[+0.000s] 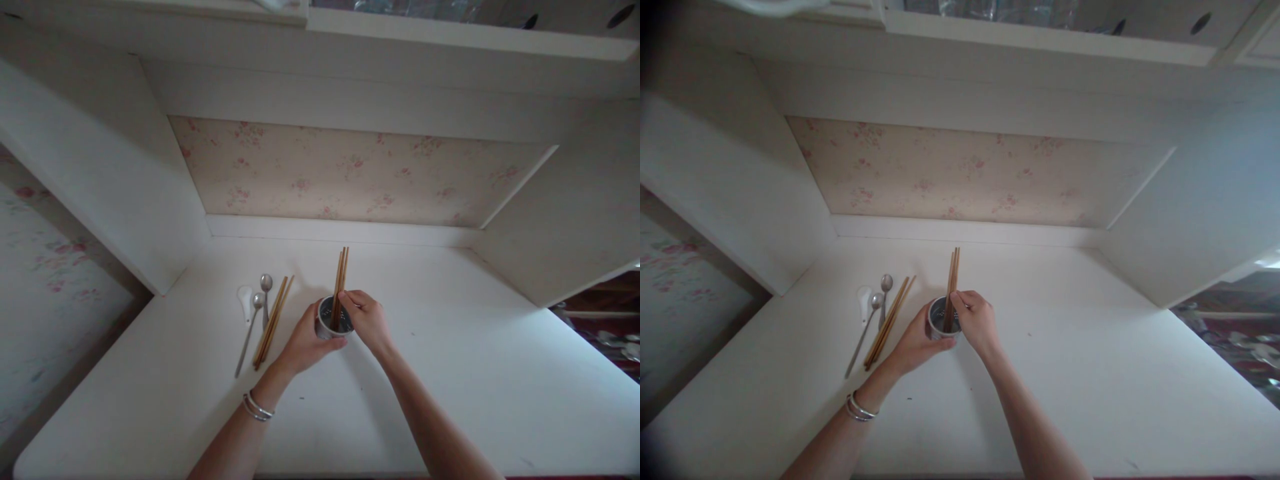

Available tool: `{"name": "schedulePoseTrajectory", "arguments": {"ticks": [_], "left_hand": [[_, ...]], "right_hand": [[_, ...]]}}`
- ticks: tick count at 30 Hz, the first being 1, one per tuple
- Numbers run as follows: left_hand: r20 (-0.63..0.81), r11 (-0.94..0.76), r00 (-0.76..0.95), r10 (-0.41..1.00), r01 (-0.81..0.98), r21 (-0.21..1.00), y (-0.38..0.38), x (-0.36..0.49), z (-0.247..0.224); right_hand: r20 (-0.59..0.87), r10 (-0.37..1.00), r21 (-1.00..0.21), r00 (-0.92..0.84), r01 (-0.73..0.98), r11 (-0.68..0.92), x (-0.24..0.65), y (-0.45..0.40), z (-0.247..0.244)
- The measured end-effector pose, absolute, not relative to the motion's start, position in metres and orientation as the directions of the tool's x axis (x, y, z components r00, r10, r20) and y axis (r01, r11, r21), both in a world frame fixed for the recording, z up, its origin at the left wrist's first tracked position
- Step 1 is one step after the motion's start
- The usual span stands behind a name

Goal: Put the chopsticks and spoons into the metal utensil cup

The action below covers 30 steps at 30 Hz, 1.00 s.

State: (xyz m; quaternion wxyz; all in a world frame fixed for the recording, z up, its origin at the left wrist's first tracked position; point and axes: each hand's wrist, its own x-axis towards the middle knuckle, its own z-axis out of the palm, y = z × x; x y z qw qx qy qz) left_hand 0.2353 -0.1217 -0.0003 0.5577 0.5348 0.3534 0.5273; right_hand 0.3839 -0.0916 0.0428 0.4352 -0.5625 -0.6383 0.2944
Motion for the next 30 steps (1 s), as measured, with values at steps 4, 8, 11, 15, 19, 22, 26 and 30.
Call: {"name": "schedulePoseTrajectory", "arguments": {"ticks": [4, 8, 11, 15, 19, 22, 26, 30], "left_hand": [[0.164, -0.124, 0.193, 0.967, -0.202, 0.971, -0.122, 0.236, -0.001], [0.171, -0.134, 0.204, 0.964, -0.183, 0.974, -0.122, 0.235, 0.002], [0.186, -0.150, 0.227, 0.956, -0.164, 0.975, -0.124, 0.235, 0.008], [0.213, -0.199, 0.248, 0.945, -0.081, 0.977, -0.127, 0.237, 0.013], [0.230, -0.244, 0.203, 0.952, 0.045, 0.969, -0.129, 0.239, 0.009], [0.255, -0.287, 0.190, 0.948, 0.168, 0.943, -0.131, 0.233, 0.003], [0.223, -0.287, 0.198, 0.955, 0.410, 0.866, -0.134, 0.211, 0.005], [0.220, -0.229, 0.115, 0.969, 0.759, 0.610, -0.134, 0.188, 0.020]], "right_hand": [[0.215, 0.976, -0.881, 0.009, 0.433, 0.190, 0.384, -0.092, 0.043], [0.152, 0.988, -0.946, 0.005, 0.291, 0.144, 0.386, -0.097, 0.038], [0.128, 0.990, -0.986, -0.056, 0.102, 0.133, 0.387, -0.110, 0.024], [0.147, 0.978, -0.985, -0.147, -0.112, 0.131, 0.384, -0.127, -0.003], [0.175, 0.976, -0.966, -0.133, -0.214, 0.144, 0.383, -0.131, -0.018], [0.205, 0.967, -0.969, -0.153, -0.168, 0.178, 0.385, -0.129, -0.019], [0.231, 0.960, -0.962, -0.158, -0.183, 0.201, 0.386, -0.127, -0.017], [0.215, 0.965, -0.966, -0.151, -0.180, 0.187, 0.384, -0.125, -0.017]]}}
